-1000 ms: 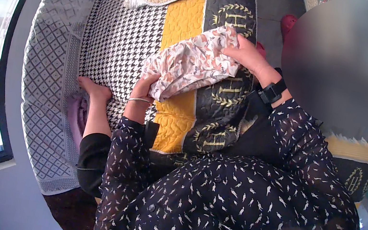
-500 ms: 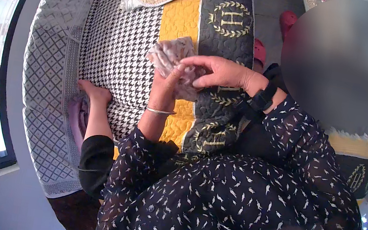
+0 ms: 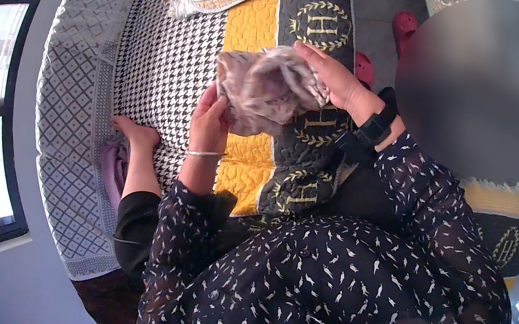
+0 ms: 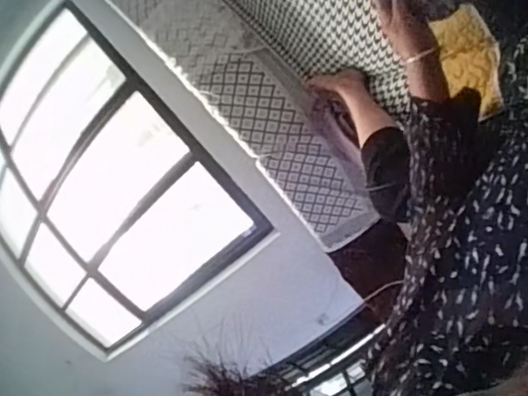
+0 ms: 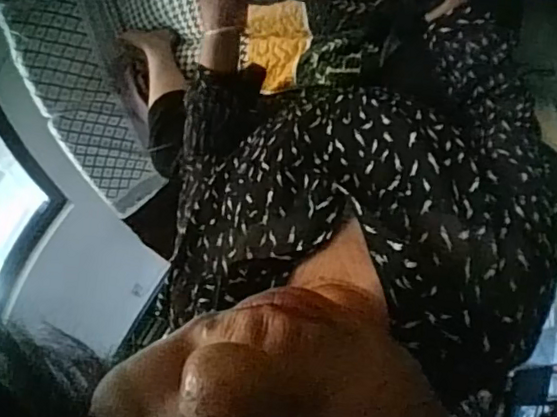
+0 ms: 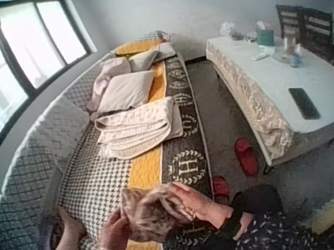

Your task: The recorder is sitting on a sofa and folding various articles of clothing and towels into a pile.

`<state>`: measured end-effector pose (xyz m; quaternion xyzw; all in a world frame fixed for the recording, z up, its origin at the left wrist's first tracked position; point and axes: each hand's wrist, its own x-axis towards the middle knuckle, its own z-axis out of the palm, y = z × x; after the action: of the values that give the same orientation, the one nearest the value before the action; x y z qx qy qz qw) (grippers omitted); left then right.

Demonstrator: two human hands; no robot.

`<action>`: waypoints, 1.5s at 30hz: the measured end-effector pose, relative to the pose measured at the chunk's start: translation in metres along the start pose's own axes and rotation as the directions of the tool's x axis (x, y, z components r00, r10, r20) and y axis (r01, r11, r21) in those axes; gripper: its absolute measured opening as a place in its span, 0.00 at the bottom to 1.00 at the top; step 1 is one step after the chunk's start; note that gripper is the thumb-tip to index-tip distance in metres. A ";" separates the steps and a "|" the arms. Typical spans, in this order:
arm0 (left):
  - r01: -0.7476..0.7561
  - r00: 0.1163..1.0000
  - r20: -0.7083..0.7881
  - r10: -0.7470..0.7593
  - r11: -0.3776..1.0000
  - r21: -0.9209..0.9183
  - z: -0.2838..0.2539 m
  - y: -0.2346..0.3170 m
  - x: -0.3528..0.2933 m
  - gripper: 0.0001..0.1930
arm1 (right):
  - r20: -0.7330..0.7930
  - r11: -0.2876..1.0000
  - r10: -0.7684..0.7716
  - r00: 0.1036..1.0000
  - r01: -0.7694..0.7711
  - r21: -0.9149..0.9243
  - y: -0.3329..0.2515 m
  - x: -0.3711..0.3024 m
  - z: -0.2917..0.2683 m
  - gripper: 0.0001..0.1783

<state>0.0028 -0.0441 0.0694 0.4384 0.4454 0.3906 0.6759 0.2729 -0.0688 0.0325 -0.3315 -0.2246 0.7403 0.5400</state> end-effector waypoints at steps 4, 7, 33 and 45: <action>0.129 0.983 -0.117 -0.139 0.988 -0.088 -0.015 -0.020 0.005 0.19 | -0.078 0.986 -0.122 0.989 0.112 -0.121 0.002 0.001 -0.016 0.39; 0.311 0.925 -0.149 -0.350 0.921 -0.235 -0.018 -0.025 0.003 0.30 | -0.197 0.946 -0.123 0.973 0.055 -0.321 0.005 0.002 -0.027 0.46; 0.273 0.915 -0.359 -0.183 0.937 0.219 -0.050 -0.042 0.018 0.19 | -0.113 0.342 -0.369 0.922 0.021 -0.939 -0.012 0.005 -0.045 0.45; 0.089 0.996 -0.037 -0.083 0.795 0.600 -0.025 -0.038 0.013 0.15 | 0.017 0.669 -0.165 0.986 0.125 -0.732 -0.004 0.011 -0.037 0.30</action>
<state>-0.0116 -0.0376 0.0243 0.6078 0.5684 0.2000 0.5172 0.3004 -0.0577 0.0071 -0.5189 -0.5130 0.5352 0.4256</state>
